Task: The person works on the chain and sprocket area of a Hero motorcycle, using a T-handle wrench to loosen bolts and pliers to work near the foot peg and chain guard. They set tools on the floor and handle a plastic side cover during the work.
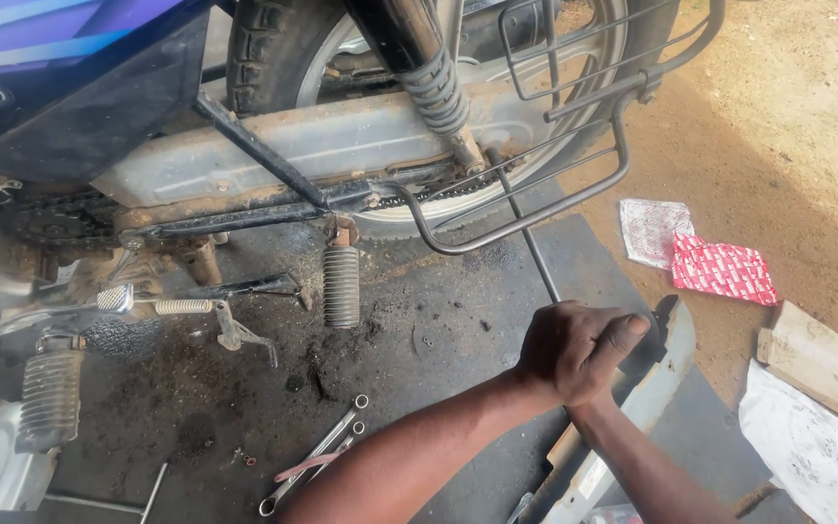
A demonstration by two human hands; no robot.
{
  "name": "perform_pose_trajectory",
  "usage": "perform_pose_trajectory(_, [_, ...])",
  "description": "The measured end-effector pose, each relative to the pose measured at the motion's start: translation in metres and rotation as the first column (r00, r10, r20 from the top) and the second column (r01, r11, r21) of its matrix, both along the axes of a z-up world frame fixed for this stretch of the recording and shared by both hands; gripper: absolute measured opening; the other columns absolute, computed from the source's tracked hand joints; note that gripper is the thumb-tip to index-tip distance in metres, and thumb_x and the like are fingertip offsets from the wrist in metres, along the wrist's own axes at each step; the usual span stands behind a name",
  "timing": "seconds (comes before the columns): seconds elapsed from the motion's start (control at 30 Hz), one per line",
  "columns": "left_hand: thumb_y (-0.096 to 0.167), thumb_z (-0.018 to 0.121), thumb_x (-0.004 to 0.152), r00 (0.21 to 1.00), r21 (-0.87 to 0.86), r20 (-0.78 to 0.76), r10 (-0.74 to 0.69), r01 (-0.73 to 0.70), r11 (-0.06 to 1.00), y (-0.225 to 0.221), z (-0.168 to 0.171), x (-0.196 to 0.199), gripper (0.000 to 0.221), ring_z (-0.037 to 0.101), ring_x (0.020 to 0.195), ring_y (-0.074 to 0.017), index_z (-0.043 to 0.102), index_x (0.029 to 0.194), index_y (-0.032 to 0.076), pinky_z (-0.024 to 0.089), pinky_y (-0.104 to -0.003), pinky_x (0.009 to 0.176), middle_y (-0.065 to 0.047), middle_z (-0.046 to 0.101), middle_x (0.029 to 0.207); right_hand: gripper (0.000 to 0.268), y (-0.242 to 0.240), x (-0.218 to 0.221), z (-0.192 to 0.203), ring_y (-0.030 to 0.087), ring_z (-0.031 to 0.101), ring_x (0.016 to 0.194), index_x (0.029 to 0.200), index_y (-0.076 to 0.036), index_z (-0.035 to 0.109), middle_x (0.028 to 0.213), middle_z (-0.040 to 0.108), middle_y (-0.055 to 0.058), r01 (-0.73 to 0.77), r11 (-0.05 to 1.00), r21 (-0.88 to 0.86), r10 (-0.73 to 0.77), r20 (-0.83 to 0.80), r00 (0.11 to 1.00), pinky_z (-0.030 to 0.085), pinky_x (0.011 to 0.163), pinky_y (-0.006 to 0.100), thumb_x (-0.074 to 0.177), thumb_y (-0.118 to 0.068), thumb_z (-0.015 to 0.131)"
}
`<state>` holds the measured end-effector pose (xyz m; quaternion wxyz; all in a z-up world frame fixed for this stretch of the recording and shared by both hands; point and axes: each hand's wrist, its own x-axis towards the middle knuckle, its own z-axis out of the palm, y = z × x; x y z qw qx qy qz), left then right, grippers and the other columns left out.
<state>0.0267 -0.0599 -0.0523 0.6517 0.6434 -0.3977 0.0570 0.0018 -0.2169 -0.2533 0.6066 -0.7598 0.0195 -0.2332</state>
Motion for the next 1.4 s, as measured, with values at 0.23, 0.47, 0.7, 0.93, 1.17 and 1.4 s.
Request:
perform_pose_trajectory(0.23, [0.042, 0.044, 0.115, 0.993, -0.45, -0.114, 0.039, -0.086, 0.889, -0.006, -0.054, -0.025, 0.054, 0.052, 0.057, -0.0225, 0.045, 0.074, 0.008, 0.05, -0.036, 0.071, -0.004, 0.046, 0.063, 0.026, 0.018, 0.001, 0.152, 0.027, 0.07, 0.093, 0.107, -0.013, 0.058, 0.096, 0.071, 0.01, -0.331, 0.542, -0.772, 0.001, -0.394, 0.919, 0.056, 0.081, 0.04, 0.099, -0.037, 0.053])
perform_pose_trajectory(0.47, [0.042, 0.058, 0.103, 0.799, -0.605, -0.521, -0.299, -0.098, 0.79, 0.015, -0.028, 0.02, 0.039, 0.053, 0.081, -0.0119, 0.056, 0.095, 0.004, 0.045, -0.026, 0.083, 0.0, 0.055, 0.085, 0.021, 0.03, -0.014, 0.187, 0.024, 0.069, 0.088, 0.114, -0.014, 0.061, 0.086, 0.07, 0.004, -0.113, 0.087, -0.99, -0.286, -0.133, 0.949, 0.048, 0.088, 0.046, 0.1, -0.029, 0.059])
perform_pose_trajectory(0.7, [0.027, 0.064, 0.103, 0.458, -0.332, -0.83, -0.317, 0.049, 0.942, -0.017, -0.083, 0.064, 0.029, 0.065, 0.074, -0.0113, 0.068, 0.101, -0.001, 0.049, -0.029, 0.076, -0.004, 0.068, 0.086, 0.038, 0.105, -0.04, 0.22, 0.035, 0.061, 0.101, 0.122, -0.008, 0.061, 0.107, 0.063, 0.017, 0.46, 0.359, -0.812, -0.279, 0.377, 0.883, 0.041, 0.092, 0.043, 0.084, -0.008, 0.064])
perform_pose_trajectory(0.93, [0.027, 0.06, 0.106, 0.516, -0.286, -0.803, -0.298, 0.104, 0.953, -0.011, -0.094, 0.069, 0.027, 0.071, 0.091, -0.015, 0.069, 0.103, 0.002, 0.051, -0.031, 0.089, -0.009, 0.075, 0.096, 0.055, 0.1, -0.036, 0.169, 0.022, 0.059, 0.107, 0.136, -0.011, 0.053, 0.117, 0.06, 0.008, 0.276, 0.96, 0.038, -0.274, -0.054, 0.96, 0.046, 0.094, 0.036, 0.083, -0.003, 0.063])
perform_pose_trajectory(1.17, [0.031, 0.056, 0.108, 0.465, -0.253, -0.832, -0.301, 0.165, 0.953, -0.003, -0.084, 0.072, 0.029, 0.058, 0.087, -0.0157, 0.068, 0.111, 0.004, 0.043, -0.033, 0.087, -0.008, 0.078, 0.103, 0.03, 0.038, -0.112, 0.043, 0.024, 0.053, 0.104, 0.122, -0.007, 0.051, 0.111, 0.054, 0.007, 0.174, 0.675, 0.717, -0.076, -0.168, 0.983, 0.042, 0.091, 0.039, 0.103, -0.025, 0.064])
perform_pose_trajectory(1.4, [0.03, 0.053, 0.109, 0.462, -0.264, -0.83, -0.312, 0.168, 0.95, -0.008, -0.08, 0.056, 0.032, 0.07, 0.076, -0.0145, 0.062, 0.118, 0.001, 0.049, -0.026, 0.065, -0.01, 0.076, 0.107, 0.028, 0.047, -0.122, 0.072, 0.026, 0.053, 0.108, 0.125, -0.013, 0.051, 0.116, 0.056, 0.007, 0.319, 0.783, 0.534, -0.189, -0.284, 0.94, 0.039, 0.099, 0.043, 0.103, -0.025, 0.063])
